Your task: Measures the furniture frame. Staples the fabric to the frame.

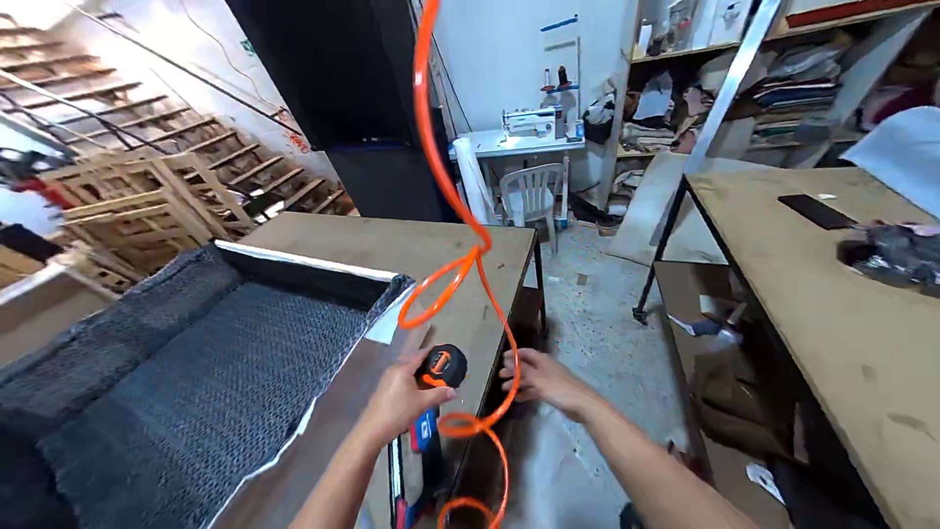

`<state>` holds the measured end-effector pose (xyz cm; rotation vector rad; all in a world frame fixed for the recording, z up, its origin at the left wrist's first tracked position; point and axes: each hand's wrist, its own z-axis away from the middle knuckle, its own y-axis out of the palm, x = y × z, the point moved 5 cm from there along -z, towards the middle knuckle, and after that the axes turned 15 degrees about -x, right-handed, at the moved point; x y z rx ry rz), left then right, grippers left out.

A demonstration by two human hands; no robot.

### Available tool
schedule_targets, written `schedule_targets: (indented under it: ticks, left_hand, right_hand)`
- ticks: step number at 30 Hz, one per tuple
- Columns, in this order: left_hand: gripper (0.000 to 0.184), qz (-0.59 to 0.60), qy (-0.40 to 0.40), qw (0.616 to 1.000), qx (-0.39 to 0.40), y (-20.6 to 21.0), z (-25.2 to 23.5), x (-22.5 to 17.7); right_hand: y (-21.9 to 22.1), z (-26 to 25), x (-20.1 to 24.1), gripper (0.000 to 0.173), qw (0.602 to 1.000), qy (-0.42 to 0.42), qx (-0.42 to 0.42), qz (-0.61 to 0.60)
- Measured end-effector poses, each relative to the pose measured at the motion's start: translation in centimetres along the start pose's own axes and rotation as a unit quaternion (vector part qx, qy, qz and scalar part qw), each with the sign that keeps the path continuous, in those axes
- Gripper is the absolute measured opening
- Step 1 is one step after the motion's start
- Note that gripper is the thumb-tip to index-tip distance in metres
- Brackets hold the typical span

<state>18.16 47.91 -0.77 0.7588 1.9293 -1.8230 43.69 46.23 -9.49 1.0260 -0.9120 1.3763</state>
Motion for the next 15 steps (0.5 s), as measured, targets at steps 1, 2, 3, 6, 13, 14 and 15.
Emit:
schedule_targets:
  ticks: [1,2,3,6,13,14,15]
  left_hand:
    - [0.084,-0.012,0.006,1.000,0.009,1.4,-1.6,-1.6]
    - [0.083,-0.031,0.011,0.999,0.021,2.7,-3.1,-3.1]
    - [0.083,-0.050,0.017,0.998,0.025,3.9,-4.5,-4.2]
    - [0.084,-0.052,-0.004,0.999,0.002,6.9,-8.5,-6.2]
    - [0.055,-0.091,-0.111,0.969,-0.201,-3.5,-5.0,-3.0]
    - [0.048,-0.117,-0.082,0.951,-0.273,-5.4,-1.7,-3.6]
    - [0.040,-0.154,-0.063,0.928,-0.334,-6.0,0.8,-6.7]
  right_hand:
    - [1.1,-2.0,1.0,0.054,0.998,0.012,0.049,-0.034]
    - [2.1,-3.6,1.9,0.057,0.993,0.025,0.094,-0.066]
    - [2.5,-5.2,2.6,0.060,0.986,0.037,0.130,-0.095]
    - [0.2,-9.7,4.6,0.050,0.971,0.057,0.197,-0.123]
    - [-8.4,-21.8,9.4,0.040,0.958,0.086,0.266,-0.055]
    - [-9.4,-24.1,9.9,0.040,0.960,0.089,0.262,-0.051]
    - [-10.5,-26.6,10.3,0.041,0.961,0.090,0.256,-0.046]
